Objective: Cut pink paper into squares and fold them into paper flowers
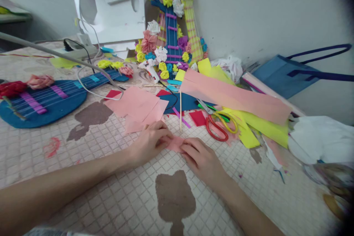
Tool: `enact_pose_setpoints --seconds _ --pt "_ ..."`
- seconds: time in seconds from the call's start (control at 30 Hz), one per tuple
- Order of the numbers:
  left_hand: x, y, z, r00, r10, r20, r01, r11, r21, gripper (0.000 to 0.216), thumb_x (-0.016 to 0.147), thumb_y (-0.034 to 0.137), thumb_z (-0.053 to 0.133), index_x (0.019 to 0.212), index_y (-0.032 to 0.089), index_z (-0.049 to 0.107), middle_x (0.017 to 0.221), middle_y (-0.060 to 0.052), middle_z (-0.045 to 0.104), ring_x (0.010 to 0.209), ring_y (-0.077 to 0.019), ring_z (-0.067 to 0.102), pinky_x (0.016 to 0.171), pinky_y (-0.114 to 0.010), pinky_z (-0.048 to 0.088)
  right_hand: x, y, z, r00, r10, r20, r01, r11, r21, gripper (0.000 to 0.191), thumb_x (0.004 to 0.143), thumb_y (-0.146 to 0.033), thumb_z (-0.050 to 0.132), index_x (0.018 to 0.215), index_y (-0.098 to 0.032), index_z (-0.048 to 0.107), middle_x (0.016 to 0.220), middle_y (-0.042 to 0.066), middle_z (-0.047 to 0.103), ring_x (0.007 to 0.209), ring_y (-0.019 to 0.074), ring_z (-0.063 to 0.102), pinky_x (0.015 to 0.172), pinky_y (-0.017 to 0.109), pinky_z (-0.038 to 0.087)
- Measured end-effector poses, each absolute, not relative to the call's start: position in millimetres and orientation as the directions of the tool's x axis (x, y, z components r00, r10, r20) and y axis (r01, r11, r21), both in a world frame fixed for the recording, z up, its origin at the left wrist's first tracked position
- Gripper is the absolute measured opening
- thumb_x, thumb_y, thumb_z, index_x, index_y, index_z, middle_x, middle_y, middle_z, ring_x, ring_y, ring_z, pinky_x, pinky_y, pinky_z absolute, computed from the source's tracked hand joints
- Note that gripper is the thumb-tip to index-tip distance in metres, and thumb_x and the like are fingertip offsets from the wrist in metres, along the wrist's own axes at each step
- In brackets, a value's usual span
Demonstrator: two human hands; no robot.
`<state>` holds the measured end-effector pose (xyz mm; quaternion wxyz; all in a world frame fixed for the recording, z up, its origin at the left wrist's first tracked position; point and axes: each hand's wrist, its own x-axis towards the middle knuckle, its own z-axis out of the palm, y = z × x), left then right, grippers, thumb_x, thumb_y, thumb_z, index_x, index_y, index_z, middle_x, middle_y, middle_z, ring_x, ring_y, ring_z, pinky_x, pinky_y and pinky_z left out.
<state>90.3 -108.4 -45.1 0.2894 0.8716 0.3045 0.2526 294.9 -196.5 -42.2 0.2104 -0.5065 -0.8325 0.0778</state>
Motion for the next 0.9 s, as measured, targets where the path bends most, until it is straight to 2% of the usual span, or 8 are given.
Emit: enact_pose_setpoints --seconds 0.1,0.2,0.3,0.4,0.47,0.7,0.9 --pt "86.1 -106.0 -42.9 0.755 0.573 0.317 0.312 -0.741 0.595 0.015 0.085 0.014 0.051 0.091 0.018 0.064 0.098 -0.006 0.059 0.094 -0.0188 0.053 0.082 -0.034 0.043 295.8 -196.1 -44.1 -0.411 0.861 0.299 0.812 0.495 -0.309 0.02 0.09 -0.013 0.044 0.103 -0.019 0.059 0.104 0.008 0.059 0.093 0.0208 0.056 0.079 0.037 0.051" --pt "81.8 -102.2 -39.1 0.814 0.51 0.278 0.27 -0.756 0.596 0.009 0.085 0.023 0.057 0.09 0.017 0.062 0.094 -0.004 0.06 0.089 -0.017 0.054 0.08 -0.031 0.043 296.6 -195.5 -43.8 -0.397 0.863 0.312 0.807 0.49 -0.33 0.022 0.089 -0.012 0.045 0.105 -0.019 0.059 0.105 0.008 0.059 0.094 0.0197 0.056 0.079 0.035 0.052" --pt "80.3 -99.6 -38.3 0.818 0.52 0.247 0.291 -0.743 0.603 0.015 0.08 0.029 0.065 0.087 0.016 0.061 0.092 -0.004 0.059 0.086 -0.0171 0.055 0.078 -0.031 0.044 296.7 -194.8 -43.5 -0.377 0.864 0.332 0.801 0.485 -0.351 0.022 0.09 -0.012 0.045 0.107 -0.019 0.057 0.105 0.008 0.059 0.095 0.0192 0.056 0.081 0.034 0.051" --pt "82.2 -98.1 -41.3 0.799 0.542 0.261 0.311 -0.744 0.592 0.007 0.084 0.02 0.055 0.085 0.016 0.061 0.09 -0.005 0.06 0.087 -0.0175 0.055 0.079 -0.031 0.043 296.0 -194.6 -43.4 -0.335 0.883 0.328 0.808 0.448 -0.382 0.019 0.089 -0.015 0.049 0.107 -0.018 0.056 0.103 0.008 0.06 0.095 0.0197 0.056 0.081 0.035 0.051" --pt "83.8 -97.2 -43.5 0.786 0.557 0.267 0.321 -0.738 0.593 0.011 0.086 0.016 0.05 0.085 0.016 0.061 0.088 -0.005 0.06 0.087 -0.0174 0.055 0.078 -0.03 0.044 295.6 -194.7 -43.3 -0.311 0.901 0.303 0.812 0.417 -0.407 0.016 0.088 -0.017 0.051 0.103 -0.019 0.056 0.101 0.007 0.059 0.093 0.0195 0.056 0.08 0.034 0.051" --pt "85.0 -99.8 -41.1 0.764 0.597 0.246 0.355 -0.706 0.613 0.009 0.082 0.021 0.057 0.09 0.017 0.059 0.089 -0.004 0.061 0.085 -0.0176 0.055 0.075 -0.03 0.044 296.6 -194.3 -45.4 -0.288 0.917 0.277 0.801 0.389 -0.454 0.012 0.091 -0.015 0.045 0.094 -0.02 0.057 0.098 0.007 0.057 0.09 0.0176 0.056 0.077 0.031 0.049" --pt "89.4 -100.1 -41.4 0.75 0.627 0.21 0.403 -0.686 0.606 0.008 0.084 0.018 0.052 0.08 0.016 0.059 0.081 -0.004 0.059 0.079 -0.0165 0.054 0.071 -0.029 0.043 296.9 -192.3 -43.1 -0.216 0.941 0.261 0.758 0.33 -0.563 0.01 0.089 -0.014 0.048 0.09 -0.02 0.056 0.092 0.005 0.055 0.086 0.0165 0.055 0.075 0.03 0.047"
